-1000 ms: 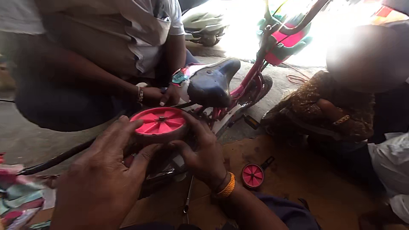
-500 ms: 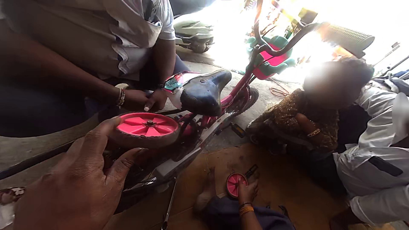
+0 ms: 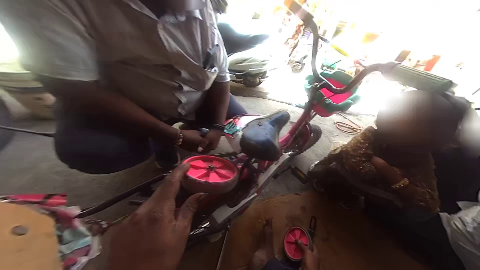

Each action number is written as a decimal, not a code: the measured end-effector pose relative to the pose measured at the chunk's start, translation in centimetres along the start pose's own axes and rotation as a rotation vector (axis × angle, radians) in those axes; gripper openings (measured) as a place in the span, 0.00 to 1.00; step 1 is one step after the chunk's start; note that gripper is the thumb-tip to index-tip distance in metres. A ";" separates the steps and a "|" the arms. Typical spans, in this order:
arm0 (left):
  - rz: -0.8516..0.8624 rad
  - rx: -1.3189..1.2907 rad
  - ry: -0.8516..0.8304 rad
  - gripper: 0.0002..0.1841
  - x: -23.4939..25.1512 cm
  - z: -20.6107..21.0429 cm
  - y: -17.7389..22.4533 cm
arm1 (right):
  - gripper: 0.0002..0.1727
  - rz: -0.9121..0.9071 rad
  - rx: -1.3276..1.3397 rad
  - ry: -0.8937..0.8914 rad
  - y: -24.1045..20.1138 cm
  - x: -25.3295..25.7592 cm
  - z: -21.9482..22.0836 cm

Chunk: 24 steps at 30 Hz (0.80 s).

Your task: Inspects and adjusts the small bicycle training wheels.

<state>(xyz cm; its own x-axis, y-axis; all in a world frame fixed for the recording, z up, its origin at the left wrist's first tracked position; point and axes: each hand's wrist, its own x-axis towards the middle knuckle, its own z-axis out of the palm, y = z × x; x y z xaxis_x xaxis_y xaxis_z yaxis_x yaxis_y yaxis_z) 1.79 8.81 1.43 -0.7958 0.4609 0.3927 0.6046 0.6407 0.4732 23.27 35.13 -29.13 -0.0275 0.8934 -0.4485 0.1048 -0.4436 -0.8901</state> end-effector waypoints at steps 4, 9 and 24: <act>-0.003 0.059 0.088 0.32 0.0 0.8 -0.7 | 0.27 0.054 0.309 -0.054 -2.2 -1.7 0.6; -0.031 0.112 0.118 0.31 0.3 0.9 -0.9 | 0.28 -0.089 0.208 -0.209 -7.9 -5.3 0.4; -0.098 0.079 0.151 0.31 0.2 0.9 -1.2 | 0.34 -0.922 -0.076 -0.913 -24.5 -16.8 -3.3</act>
<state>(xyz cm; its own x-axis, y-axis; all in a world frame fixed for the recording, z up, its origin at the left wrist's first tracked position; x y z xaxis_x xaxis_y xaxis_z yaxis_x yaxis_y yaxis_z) 0.85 8.70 0.18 -0.8333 0.3000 0.4644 0.5148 0.7272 0.4539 24.43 31.22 0.47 -0.7789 0.4804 0.4031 -0.2610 0.3362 -0.9049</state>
